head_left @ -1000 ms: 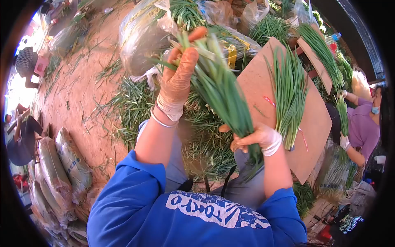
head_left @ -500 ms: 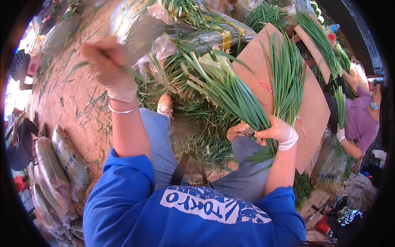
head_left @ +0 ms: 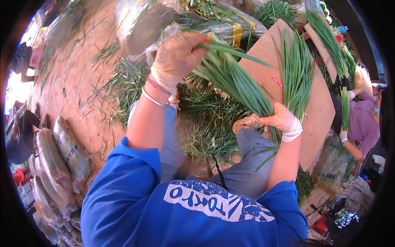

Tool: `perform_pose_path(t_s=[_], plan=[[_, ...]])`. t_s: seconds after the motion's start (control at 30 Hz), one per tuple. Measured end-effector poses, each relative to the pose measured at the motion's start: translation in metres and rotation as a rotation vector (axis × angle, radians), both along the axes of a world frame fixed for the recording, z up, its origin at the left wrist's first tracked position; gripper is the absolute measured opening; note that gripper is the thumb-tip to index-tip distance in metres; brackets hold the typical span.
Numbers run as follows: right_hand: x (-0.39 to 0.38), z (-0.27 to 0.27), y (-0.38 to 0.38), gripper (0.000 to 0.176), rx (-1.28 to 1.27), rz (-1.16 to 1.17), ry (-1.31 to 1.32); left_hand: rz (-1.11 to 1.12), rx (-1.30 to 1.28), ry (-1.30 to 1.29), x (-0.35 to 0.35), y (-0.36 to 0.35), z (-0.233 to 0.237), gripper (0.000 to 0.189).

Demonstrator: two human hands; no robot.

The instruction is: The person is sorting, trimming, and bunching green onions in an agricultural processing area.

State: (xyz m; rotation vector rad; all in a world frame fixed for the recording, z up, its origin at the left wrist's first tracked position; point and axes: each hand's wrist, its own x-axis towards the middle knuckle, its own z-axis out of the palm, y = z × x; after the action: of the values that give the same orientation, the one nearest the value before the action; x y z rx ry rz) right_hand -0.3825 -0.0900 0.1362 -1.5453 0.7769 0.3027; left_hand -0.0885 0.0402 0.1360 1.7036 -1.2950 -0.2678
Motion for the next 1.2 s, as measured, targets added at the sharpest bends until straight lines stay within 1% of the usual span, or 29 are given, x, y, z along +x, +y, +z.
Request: perform_pose_path(t_s=[0.03,0.07,0.1,0.13,0.17,0.2,0.27,0.3,0.37,0.4,0.43,0.5,0.57,0.6,0.67,0.7,0.73,0.77,0.8,0.83,0.9,0.93,1.0,1.03,1.1,1.13,1.17,1.2], plan=[[0.002,0.002,0.002,0.024,0.001,0.006,0.002,0.118,-0.208,-0.215,0.002,-0.001,-0.004,0.016],[0.005,0.006,0.005,0.028,0.045,-0.055,-0.051,0.176,-0.256,-0.195,0.007,0.001,-0.005,0.015],[0.007,0.009,0.007,0.031,0.088,-0.117,-0.107,0.178,-0.259,-0.197,0.014,0.002,-0.004,0.015],[0.007,0.010,0.007,0.031,0.085,-0.117,-0.109,0.281,-0.588,0.110,0.022,0.002,-0.004,0.009],[0.007,0.009,0.007,0.034,0.079,-0.142,-0.122,0.374,-0.908,0.427,0.028,0.004,-0.003,0.008],[0.006,0.009,0.008,0.037,0.072,-0.171,-0.137,0.367,-0.910,0.426,0.036,0.012,0.001,0.008],[0.003,0.003,0.004,0.037,0.074,-0.186,-0.148,0.416,-1.096,1.044,0.048,0.027,0.011,0.027],[0.001,0.002,0.003,0.038,0.076,-0.192,-0.155,0.397,-1.099,1.046,0.046,0.031,0.013,0.027],[0.003,0.002,0.005,0.035,0.037,-0.219,-0.169,0.091,-1.102,1.136,0.043,0.033,0.012,0.040],[0.003,-0.001,0.005,0.034,-0.009,-0.256,-0.202,-0.221,-1.096,1.066,0.060,0.033,0.003,0.045],[0.002,-0.002,0.006,0.033,-0.052,-0.289,-0.235,-0.233,-1.113,1.056,0.066,0.030,-0.010,0.045],[0.003,0.001,0.005,0.030,-0.058,-0.289,-0.233,-0.917,-0.898,0.723,0.060,0.023,0.000,0.049],[0.003,0.003,0.005,0.039,-0.017,-0.325,-0.221,-0.967,-0.553,0.925,0.039,0.030,0.007,0.038],[0.003,0.004,0.005,0.040,0.007,-0.318,-0.224,-0.967,-0.557,0.917,0.039,0.030,0.010,0.038],[0.001,0.004,0.006,0.041,0.004,-0.301,-0.239,-1.274,0.128,0.847,0.040,0.030,0.013,0.032],[0.000,0.005,0.008,0.042,0.004,-0.287,-0.248,-1.268,0.124,0.847,0.039,0.032,0.013,0.032],[0.000,0.007,0.009,0.042,0.004,-0.280,-0.246,-1.311,0.220,0.918,0.038,0.034,0.011,0.036],[0.001,0.012,0.012,0.039,0.102,-0.254,-0.319,-1.354,0.319,0.988,0.038,0.035,0.009,0.041],[0.002,0.015,0.014,0.036,0.201,-0.228,-0.391,-1.486,0.307,0.912,0.040,0.028,0.007,0.051],[-0.002,0.009,0.013,0.036,0.203,-0.227,-0.390,-1.484,0.307,0.914,0.041,0.026,0.003,0.051],[-0.008,-0.002,0.008,0.041,0.275,-0.206,-0.427,-1.056,-0.223,0.943,0.043,0.023,-0.008,0.057],[-0.011,-0.003,0.006,0.041,0.276,-0.205,-0.426,-1.054,-0.223,0.944,0.044,0.016,-0.012,0.057],[-0.010,0.001,0.005,0.042,0.365,-0.173,-0.420,-0.425,-0.466,1.131,0.042,-0.001,-0.013,0.055],[-0.009,0.000,0.005,0.042,0.369,-0.174,-0.420,-0.423,-0.461,1.131,0.037,-0.004,-0.015,0.055],[-0.007,-0.002,0.004,0.063,0.349,-0.188,-0.335,-0.380,-0.249,0.910,0.018,0.001,0.002,0.059],[-0.005,-0.001,0.005,0.063,0.352,-0.191,-0.335,-0.414,-0.238,0.862,0.005,0.008,0.015,0.043],[-0.003,0.002,0.007,0.050,0.355,-0.172,-0.345,-0.415,-0.233,0.867,0.004,0.008,0.014,0.043],[-0.002,0.003,0.007,0.039,0.359,-0.152,-0.355,-0.335,-0.306,0.810,0.003,0.008,0.012,0.038]])
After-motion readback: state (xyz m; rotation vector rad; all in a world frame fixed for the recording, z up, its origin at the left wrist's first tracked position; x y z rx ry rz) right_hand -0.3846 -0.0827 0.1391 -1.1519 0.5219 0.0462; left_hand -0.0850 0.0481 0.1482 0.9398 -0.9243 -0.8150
